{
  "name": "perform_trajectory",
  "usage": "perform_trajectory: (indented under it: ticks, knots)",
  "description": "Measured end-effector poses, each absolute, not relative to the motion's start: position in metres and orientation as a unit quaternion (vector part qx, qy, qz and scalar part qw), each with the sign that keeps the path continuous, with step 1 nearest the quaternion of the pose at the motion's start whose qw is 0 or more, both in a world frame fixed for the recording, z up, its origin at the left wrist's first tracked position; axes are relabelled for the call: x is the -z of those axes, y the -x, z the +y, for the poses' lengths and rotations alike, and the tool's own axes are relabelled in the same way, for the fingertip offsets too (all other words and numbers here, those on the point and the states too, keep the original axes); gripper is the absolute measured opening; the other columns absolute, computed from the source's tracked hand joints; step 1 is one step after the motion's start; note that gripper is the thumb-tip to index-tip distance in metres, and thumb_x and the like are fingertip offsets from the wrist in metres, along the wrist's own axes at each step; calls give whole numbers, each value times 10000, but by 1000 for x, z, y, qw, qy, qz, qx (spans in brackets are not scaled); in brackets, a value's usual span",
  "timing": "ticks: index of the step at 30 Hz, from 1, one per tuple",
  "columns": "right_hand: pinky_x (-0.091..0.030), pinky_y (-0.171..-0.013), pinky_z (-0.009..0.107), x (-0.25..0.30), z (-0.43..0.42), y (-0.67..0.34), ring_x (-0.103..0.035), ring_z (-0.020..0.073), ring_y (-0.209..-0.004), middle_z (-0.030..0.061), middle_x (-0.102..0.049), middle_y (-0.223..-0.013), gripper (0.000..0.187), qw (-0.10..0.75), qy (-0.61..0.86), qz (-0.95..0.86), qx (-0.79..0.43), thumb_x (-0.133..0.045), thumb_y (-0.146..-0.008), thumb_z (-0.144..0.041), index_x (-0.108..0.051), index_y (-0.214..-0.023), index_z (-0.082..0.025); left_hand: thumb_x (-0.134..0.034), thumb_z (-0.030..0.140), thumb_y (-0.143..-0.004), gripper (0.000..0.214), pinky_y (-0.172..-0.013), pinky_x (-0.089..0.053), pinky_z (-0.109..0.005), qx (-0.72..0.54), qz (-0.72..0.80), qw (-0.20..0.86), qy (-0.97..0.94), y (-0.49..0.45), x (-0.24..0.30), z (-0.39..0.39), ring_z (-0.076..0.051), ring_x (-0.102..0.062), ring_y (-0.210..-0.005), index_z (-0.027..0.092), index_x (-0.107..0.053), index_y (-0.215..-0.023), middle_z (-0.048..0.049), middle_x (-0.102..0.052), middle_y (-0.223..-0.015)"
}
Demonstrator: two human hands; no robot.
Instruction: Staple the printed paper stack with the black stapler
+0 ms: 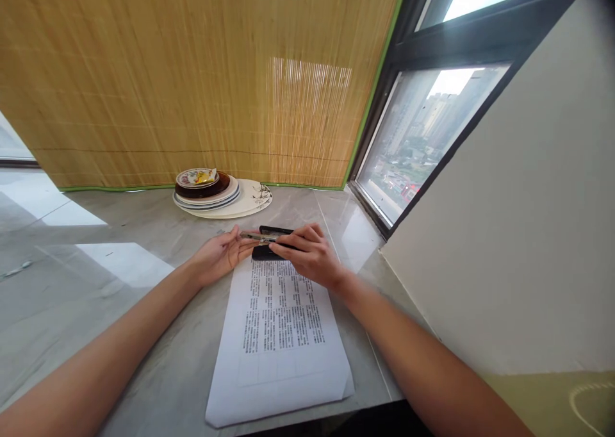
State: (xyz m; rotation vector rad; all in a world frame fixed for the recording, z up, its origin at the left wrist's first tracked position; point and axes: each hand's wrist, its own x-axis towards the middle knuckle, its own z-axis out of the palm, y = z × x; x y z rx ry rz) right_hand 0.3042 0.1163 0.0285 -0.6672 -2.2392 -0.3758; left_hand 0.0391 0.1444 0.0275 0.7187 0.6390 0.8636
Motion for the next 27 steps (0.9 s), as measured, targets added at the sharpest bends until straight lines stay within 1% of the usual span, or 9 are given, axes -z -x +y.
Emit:
perform_trajectory:
  ticks: [3,9,13,15,17,20,22,24,27]
  knots:
    - [-402,-936,375,-30,115,-303,-579,178,-1020,-89,-736,-1229,430,361,252,-883,166,-603,-962,-82,-634,-1278,-373,-429,263,-1064,341,-1001,-564,-261,-410,300,791,-341,-39,-28,144,-203,-723,-1083,52,-658,-1203,-151,-760,-1128]
    - [-396,-977,383,-33,111,-303,-583,184,-1034,-80,-738,-1214,407,342,249,-889,173,-613,-966,-100,-649,-1257,-382,-484,164,-1009,292,-989,-590,-272,-425,320,775,-340,-39,-28,145,-218,-731,-1086,52,-690,-1183,-179,-762,-1136]
    - [-442,-945,402,-36,112,-302,-608,208,-1018,-30,-758,-1150,390,439,303,-840,100,-637,-917,-76,-697,-1201,-336,-496,84,-944,263,-1054,-563,-286,-455,343,754,-326,-38,-27,149,-243,-680,-1203,57,-721,-1079,-170,-767,-1134]
    - [-483,-902,395,-36,114,-299,-623,220,-983,8,-763,-1090,339,510,358,-782,11,-693,-872,-101,-724,-1149,-292,-480,6,-875,308,-1079,-550,-298,-503,355,718,-326,-38,-27,152,-236,-665,-1230,90,-730,-1033,-145,-771,-1133]
    - [-513,-843,367,-35,116,-296,-643,218,-922,18,-763,-997,314,529,403,-742,-89,-768,-802,-121,-749,-1082,-263,-480,-26,-838,349,-1061,-567,-318,-572,354,656,-343,-38,-29,153,-225,-668,-1225,148,-729,-1010,-106,-771,-1139]
    - [-523,-801,330,-27,118,-290,-677,203,-857,-1,-764,-916,312,480,437,-729,-215,-845,-716,-140,-772,-1000,-248,-560,55,-892,244,-963,-614,-304,-645,324,572,-390,-41,-35,151,-225,-676,-1206,204,-699,-1027,-73,-738,-1217]
    - [-524,-809,320,-22,119,-288,-694,197,-859,-2,-770,-941,319,439,444,-737,-260,-863,-706,-171,-772,-1004,-238,-632,161,-927,178,-927,-622,-304,-643,301,561,-426,-44,-39,145,-234,-687,-1187,225,-668,-1088,-65,-685,-1315]
    - [-520,-827,322,-21,118,-287,-695,193,-861,5,-769,-955,322,400,437,-765,-255,-862,-726,-203,-766,-1032,-232,-680,257,-934,203,-908,-625,-323,-611,288,574,-463,-45,-42,139,-234,-723,-1110,243,-642,-1133,-61,-645,-1366]
    - [-489,-930,380,-30,112,-288,-662,227,-986,43,-754,-1070,409,367,402,-827,-143,-863,-773,-333,-735,-1150,-244,-683,303,-943,172,-903,-614,-335,-553,274,582,-529,-45,-46,130,-216,-757,-998,233,-644,-1095,-62,-618,-1391]
